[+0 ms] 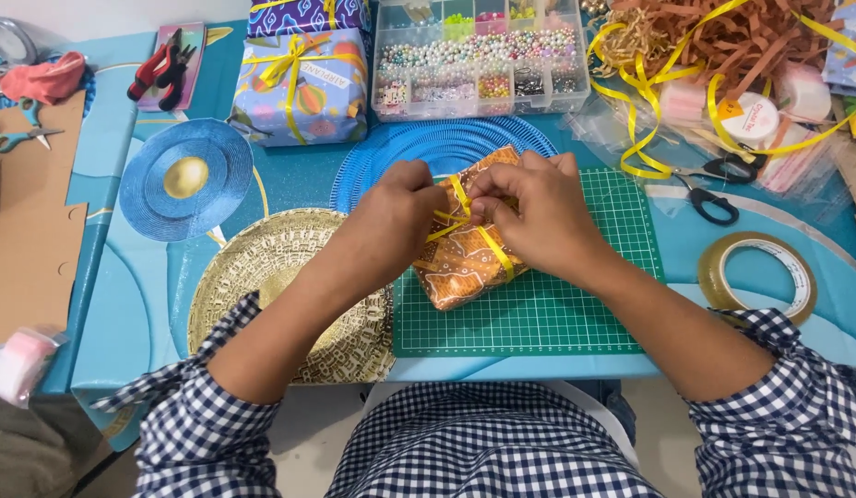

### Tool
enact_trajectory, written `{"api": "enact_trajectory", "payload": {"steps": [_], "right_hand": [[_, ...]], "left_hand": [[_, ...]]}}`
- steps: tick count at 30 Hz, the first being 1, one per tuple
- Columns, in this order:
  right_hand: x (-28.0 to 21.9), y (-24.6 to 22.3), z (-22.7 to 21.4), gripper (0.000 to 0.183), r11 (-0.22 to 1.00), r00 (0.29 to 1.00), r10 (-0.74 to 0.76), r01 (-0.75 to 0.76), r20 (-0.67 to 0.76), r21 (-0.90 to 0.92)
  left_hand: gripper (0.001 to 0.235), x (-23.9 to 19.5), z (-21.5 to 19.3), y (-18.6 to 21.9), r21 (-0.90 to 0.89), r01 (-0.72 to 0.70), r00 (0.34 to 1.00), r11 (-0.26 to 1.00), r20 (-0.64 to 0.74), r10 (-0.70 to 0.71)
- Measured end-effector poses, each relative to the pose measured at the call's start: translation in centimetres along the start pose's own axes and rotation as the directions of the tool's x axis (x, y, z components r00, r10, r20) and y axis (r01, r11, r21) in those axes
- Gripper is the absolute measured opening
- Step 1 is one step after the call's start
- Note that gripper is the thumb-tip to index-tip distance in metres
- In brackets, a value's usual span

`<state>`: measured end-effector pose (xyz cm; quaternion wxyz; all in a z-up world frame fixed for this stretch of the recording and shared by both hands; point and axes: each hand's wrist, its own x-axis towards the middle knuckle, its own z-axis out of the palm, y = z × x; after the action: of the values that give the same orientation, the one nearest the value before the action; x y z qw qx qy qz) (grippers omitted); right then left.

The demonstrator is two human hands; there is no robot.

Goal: Tying a yellow decorative ribbon around a small gift box wrapped in patterned paper.

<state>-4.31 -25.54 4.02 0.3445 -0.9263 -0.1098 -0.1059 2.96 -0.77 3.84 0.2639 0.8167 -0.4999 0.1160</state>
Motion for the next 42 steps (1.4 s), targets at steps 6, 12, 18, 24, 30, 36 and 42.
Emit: {"api": "enact_trajectory", "payload": {"steps": [6,12,18,24,30,36,42], "right_hand": [[0.0,0.7,0.6,0.005,0.999,0.999,-0.016,0.016,-0.029,-0.028],[-0.2,1.5,0.7,0.002,0.999,0.999,-0.011,0.01,-0.031,-0.032],[-0.2,0.7,0.6,0.003,1.0,0.999,-0.001,0.001,-0.039,-0.002],[-0.2,0.4,0.3,0.003,0.999,0.999,-0.022,0.02,-0.042,-0.035],[-0.2,0.7,0.4,0.005,0.999,0.998,-0.025,0.023,-0.054,-0.034],[-0.1,-0.5,-0.3,0.007,1.0,1.0,0.011,-0.011,-0.017,0.029],[-0.1,0.2,-0.7,0.011,0.997,1.0,0.006,-0.005,-0.01,0.077]], "left_hand": [[0.012,0.0,1.5,0.1,-0.055,0.012,0.987,0.998,0.162,-0.003],[0.029,0.4,1.7,0.5,-0.136,0.051,0.991,0.989,0.128,-0.033],[0.011,0.0,1.4,-0.8,-0.015,-0.051,0.997,0.999,0.052,0.052],[0.009,0.6,-1.8,1.4,0.32,-0.084,0.992,0.944,0.116,0.049],[0.01,1.8,-1.3,0.4,0.394,-0.08,0.99,0.916,0.135,0.028],[0.008,2.7,-1.3,-1.3,-0.01,0.23,0.938,0.973,0.269,-0.219],[0.007,1.8,-0.7,-4.3,-0.423,0.417,0.903,0.804,0.295,-0.313]]}}
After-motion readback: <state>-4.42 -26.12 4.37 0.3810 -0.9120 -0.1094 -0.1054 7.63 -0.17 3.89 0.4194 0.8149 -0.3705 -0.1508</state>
